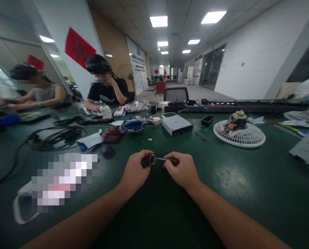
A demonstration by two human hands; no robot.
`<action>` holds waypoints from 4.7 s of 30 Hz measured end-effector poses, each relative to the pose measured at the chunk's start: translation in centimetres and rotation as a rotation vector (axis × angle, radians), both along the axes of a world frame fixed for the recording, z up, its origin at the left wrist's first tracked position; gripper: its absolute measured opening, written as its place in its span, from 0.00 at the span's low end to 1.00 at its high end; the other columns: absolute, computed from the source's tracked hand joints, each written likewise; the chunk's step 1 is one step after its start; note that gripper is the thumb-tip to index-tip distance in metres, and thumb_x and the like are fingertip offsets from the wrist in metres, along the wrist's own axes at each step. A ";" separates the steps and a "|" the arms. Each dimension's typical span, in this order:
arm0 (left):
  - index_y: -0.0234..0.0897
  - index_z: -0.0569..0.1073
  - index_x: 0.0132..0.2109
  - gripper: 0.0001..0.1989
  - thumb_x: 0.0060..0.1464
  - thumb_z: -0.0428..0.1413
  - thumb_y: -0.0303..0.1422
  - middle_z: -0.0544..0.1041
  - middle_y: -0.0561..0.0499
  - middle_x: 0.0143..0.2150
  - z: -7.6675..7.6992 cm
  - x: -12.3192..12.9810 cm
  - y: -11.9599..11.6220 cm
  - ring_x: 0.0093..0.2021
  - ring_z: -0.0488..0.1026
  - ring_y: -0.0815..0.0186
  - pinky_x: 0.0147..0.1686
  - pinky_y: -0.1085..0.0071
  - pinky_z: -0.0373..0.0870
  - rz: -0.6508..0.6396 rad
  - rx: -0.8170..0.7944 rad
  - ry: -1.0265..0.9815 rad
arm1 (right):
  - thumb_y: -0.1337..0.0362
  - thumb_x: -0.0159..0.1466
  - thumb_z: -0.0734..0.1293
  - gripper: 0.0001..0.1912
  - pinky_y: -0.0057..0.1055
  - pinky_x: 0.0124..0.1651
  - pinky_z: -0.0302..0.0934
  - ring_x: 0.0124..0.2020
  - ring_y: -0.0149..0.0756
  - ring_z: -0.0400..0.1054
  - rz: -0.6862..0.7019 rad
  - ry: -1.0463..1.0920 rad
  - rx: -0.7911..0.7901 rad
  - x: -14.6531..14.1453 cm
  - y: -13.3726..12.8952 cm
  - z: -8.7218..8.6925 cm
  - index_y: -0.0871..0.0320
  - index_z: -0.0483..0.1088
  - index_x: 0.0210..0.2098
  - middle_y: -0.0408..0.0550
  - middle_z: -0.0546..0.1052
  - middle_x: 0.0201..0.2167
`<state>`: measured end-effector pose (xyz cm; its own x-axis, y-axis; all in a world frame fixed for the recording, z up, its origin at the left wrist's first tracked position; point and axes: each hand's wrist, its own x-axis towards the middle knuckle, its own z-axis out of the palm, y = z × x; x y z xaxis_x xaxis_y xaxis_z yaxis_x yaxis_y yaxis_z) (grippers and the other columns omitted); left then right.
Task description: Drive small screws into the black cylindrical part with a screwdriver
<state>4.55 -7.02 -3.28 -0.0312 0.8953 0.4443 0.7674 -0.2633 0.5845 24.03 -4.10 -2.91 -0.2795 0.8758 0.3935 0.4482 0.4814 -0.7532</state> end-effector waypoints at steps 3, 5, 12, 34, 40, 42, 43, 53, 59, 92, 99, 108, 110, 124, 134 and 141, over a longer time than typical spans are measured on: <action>0.41 0.72 0.53 0.20 0.54 0.58 0.24 0.79 0.48 0.49 0.0 -0.1 0.2 0.51 0.75 0.59 0.56 0.57 0.68 0.071 -0.023 -0.124 | 0.63 0.62 0.65 0.14 0.33 0.34 0.65 0.28 0.38 0.74 -0.117 -0.043 -0.010 -0.2 0.2 0.0 0.58 0.77 0.45 0.45 0.79 0.27; 0.38 0.69 0.57 0.20 0.57 0.57 0.28 0.78 0.44 0.52 -0.1 -0.3 0.4 0.52 0.76 0.60 0.55 0.59 0.70 0.139 -0.047 -0.234 | 0.61 0.65 0.64 0.15 0.34 0.36 0.65 0.31 0.39 0.74 -0.112 -0.104 -0.015 -0.4 0.3 0.0 0.58 0.75 0.48 0.46 0.79 0.30; 0.38 0.66 0.58 0.18 0.62 0.54 0.33 0.75 0.43 0.54 -0.6 -0.6 0.8 0.54 0.74 0.60 0.56 0.61 0.69 0.181 -0.063 -0.321 | 0.58 0.72 0.57 0.12 0.35 0.33 0.58 0.31 0.41 0.72 -0.125 -0.322 0.000 -0.5 0.4 -0.2 0.56 0.68 0.41 0.48 0.77 0.30; 0.44 0.72 0.50 0.19 0.52 0.57 0.21 0.79 0.51 0.48 -1.0 -0.5 0.7 0.49 0.76 0.62 0.52 0.62 0.71 -0.075 -0.141 -0.104 | 0.64 0.59 0.71 0.07 0.36 0.40 0.61 0.38 0.42 0.68 -0.148 -0.335 0.063 -0.4 1.3 -1.2 0.56 0.68 0.34 0.48 0.73 0.34; 0.44 0.72 0.50 0.19 0.52 0.57 0.22 0.79 0.52 0.47 -1.0 -0.5 0.7 0.49 0.76 0.62 0.51 0.63 0.71 -0.083 -0.139 -0.104 | 0.66 0.61 0.68 0.03 0.34 0.36 0.61 0.33 0.39 0.70 -0.078 -0.309 -0.016 -0.3 1.4 -1.1 0.55 0.69 0.32 0.45 0.76 0.32; 0.44 0.72 0.50 0.19 0.52 0.57 0.22 0.79 0.52 0.47 -1.0 -0.4 0.7 0.49 0.76 0.62 0.51 0.64 0.70 -0.086 -0.133 -0.094 | 0.68 0.61 0.66 0.02 0.33 0.35 0.62 0.31 0.37 0.70 -0.046 -0.220 0.001 -0.3 1.2 -1.0 0.55 0.69 0.33 0.44 0.76 0.32; 0.43 0.72 0.49 0.19 0.52 0.57 0.22 0.79 0.51 0.47 -0.9 -0.4 0.7 0.48 0.76 0.62 0.51 0.64 0.70 -0.087 -0.130 -0.087 | 0.69 0.61 0.66 0.03 0.33 0.36 0.62 0.31 0.36 0.70 -0.023 -0.177 0.019 -0.3 1.2 -1.0 0.55 0.68 0.33 0.44 0.77 0.32; 0.46 0.74 0.47 0.17 0.51 0.60 0.24 0.79 0.54 0.45 0.4 0.3 -0.2 0.47 0.73 0.59 0.50 0.60 0.68 -0.179 -0.117 0.052 | 0.69 0.59 0.68 0.09 0.34 0.44 0.66 0.39 0.37 0.73 0.173 0.185 -0.033 -0.1 0.9 -0.9 0.54 0.62 0.29 0.45 0.79 0.37; 0.46 0.75 0.47 0.17 0.51 0.61 0.25 0.78 0.54 0.45 0.5 0.3 -0.2 0.48 0.73 0.59 0.49 0.60 0.67 -0.202 -0.132 0.062 | 0.68 0.58 0.70 0.14 0.34 0.43 0.65 0.38 0.37 0.74 0.163 0.193 -0.045 -0.2 0.9 -0.7 0.54 0.58 0.26 0.45 0.79 0.36; 0.43 0.75 0.49 0.19 0.51 0.60 0.22 0.78 0.52 0.47 0.8 0.3 -0.6 0.49 0.72 0.60 0.55 0.60 0.66 -0.357 -0.116 0.096 | 0.65 0.55 0.71 0.13 0.30 0.29 0.55 0.27 0.32 0.62 0.063 -0.088 -0.050 -0.4 0.9 -0.8 0.54 0.60 0.27 0.38 0.68 0.25; 0.43 0.74 0.48 0.16 0.53 0.58 0.23 0.78 0.52 0.48 0.7 0.6 -0.6 0.49 0.72 0.60 0.55 0.59 0.65 -0.304 -0.051 0.087 | 0.60 0.65 0.64 0.08 0.30 0.31 0.56 0.28 0.33 0.63 0.139 0.002 -0.036 -0.1 0.8 -0.5 0.55 0.62 0.32 0.40 0.69 0.27; 0.42 0.75 0.47 0.16 0.50 0.61 0.25 0.79 0.50 0.46 0.2 -0.1 0.3 0.48 0.75 0.60 0.53 0.60 0.69 -0.071 -0.057 -0.100 | 0.58 0.69 0.60 0.12 0.33 0.34 0.60 0.31 0.36 0.68 0.035 0.015 -0.009 -0.2 1.1 -0.4 0.55 0.72 0.45 0.44 0.75 0.31; 0.41 0.74 0.47 0.17 0.50 0.60 0.25 0.79 0.50 0.45 0.0 -0.3 0.5 0.47 0.76 0.61 0.51 0.61 0.71 -0.012 -0.052 -0.142 | 0.58 0.68 0.62 0.15 0.33 0.34 0.62 0.31 0.37 0.69 0.036 0.071 -0.020 -0.2 1.1 -0.5 0.55 0.71 0.52 0.45 0.75 0.32; 0.39 0.73 0.45 0.18 0.45 0.58 0.21 0.77 0.51 0.40 0.3 -0.3 0.4 0.42 0.76 0.63 0.45 0.65 0.72 0.044 -0.055 -0.175 | 0.62 0.62 0.67 0.06 0.31 0.33 0.64 0.30 0.36 0.72 0.101 0.169 -0.136 0.1 0.8 -0.7 0.57 0.74 0.37 0.45 0.78 0.30; 0.40 0.73 0.45 0.18 0.46 0.57 0.20 0.77 0.51 0.41 -0.2 -0.4 0.6 0.44 0.75 0.62 0.46 0.64 0.70 0.007 -0.049 -0.148 | 0.64 0.60 0.68 0.04 0.30 0.32 0.62 0.28 0.35 0.71 0.114 0.197 -0.164 0.3 0.8 -0.6 0.58 0.74 0.32 0.45 0.77 0.27; 0.40 0.73 0.44 0.18 0.45 0.58 0.20 0.78 0.51 0.42 -0.1 -0.2 0.3 0.44 0.75 0.62 0.46 0.64 0.70 -0.039 -0.024 -0.109 | 0.66 0.58 0.68 0.03 0.29 0.29 0.59 0.25 0.34 0.68 0.106 0.207 -0.221 0.1 0.8 -0.4 0.59 0.73 0.29 0.44 0.75 0.24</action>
